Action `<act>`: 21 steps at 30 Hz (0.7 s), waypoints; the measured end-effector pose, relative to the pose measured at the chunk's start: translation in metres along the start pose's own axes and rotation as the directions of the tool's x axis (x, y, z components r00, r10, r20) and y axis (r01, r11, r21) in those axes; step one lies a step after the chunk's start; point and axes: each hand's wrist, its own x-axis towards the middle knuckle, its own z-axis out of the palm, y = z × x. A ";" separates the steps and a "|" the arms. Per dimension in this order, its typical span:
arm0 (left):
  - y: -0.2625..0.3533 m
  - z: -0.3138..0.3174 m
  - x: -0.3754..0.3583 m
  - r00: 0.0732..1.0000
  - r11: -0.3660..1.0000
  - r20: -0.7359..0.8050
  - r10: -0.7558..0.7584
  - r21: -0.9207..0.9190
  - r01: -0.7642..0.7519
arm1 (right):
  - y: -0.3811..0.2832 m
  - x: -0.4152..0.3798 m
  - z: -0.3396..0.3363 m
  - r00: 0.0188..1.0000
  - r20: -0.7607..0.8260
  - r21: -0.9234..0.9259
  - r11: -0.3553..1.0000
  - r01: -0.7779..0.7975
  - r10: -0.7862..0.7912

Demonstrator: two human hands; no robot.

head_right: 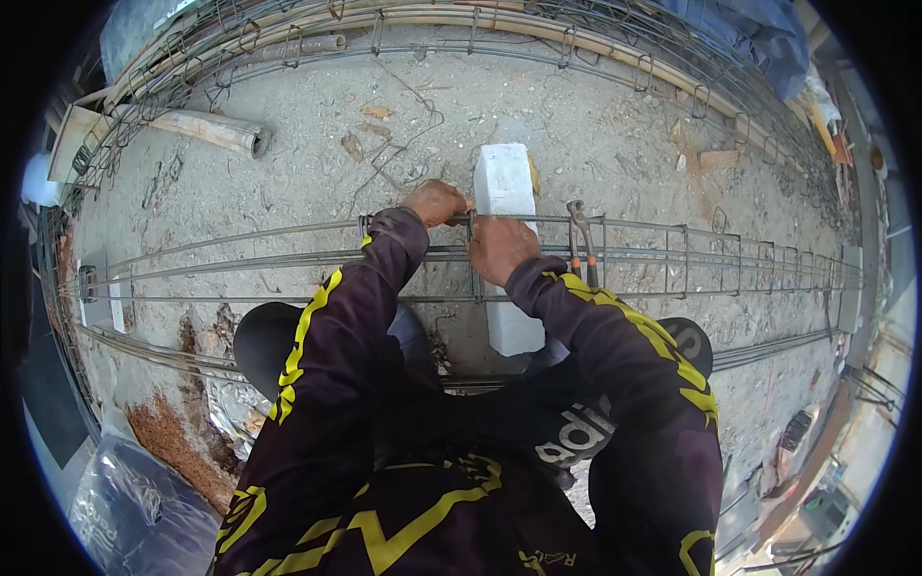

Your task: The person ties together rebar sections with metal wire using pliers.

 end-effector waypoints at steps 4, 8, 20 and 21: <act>-0.013 0.008 0.011 0.980 0.883 0.017 0.200 0.429 -0.187 | -0.001 -0.001 0.001 1.000 -0.025 -0.060 0.998 0.013 -0.015; 0.007 -0.001 -0.001 0.991 0.891 -0.002 0.137 0.438 -0.122 | -0.005 -0.002 0.002 1.000 0.005 -0.119 0.993 0.022 -0.021; 0.015 -0.008 -0.009 0.997 0.999 -0.079 -0.025 -0.050 0.021 | -0.013 -0.006 -0.003 0.999 0.011 -0.073 0.997 -0.036 0.037; 0.015 -0.008 -0.009 0.997 1.000 -0.076 0.011 -0.003 -0.011 | -0.012 -0.005 -0.001 0.999 0.012 -0.075 0.997 -0.033 0.034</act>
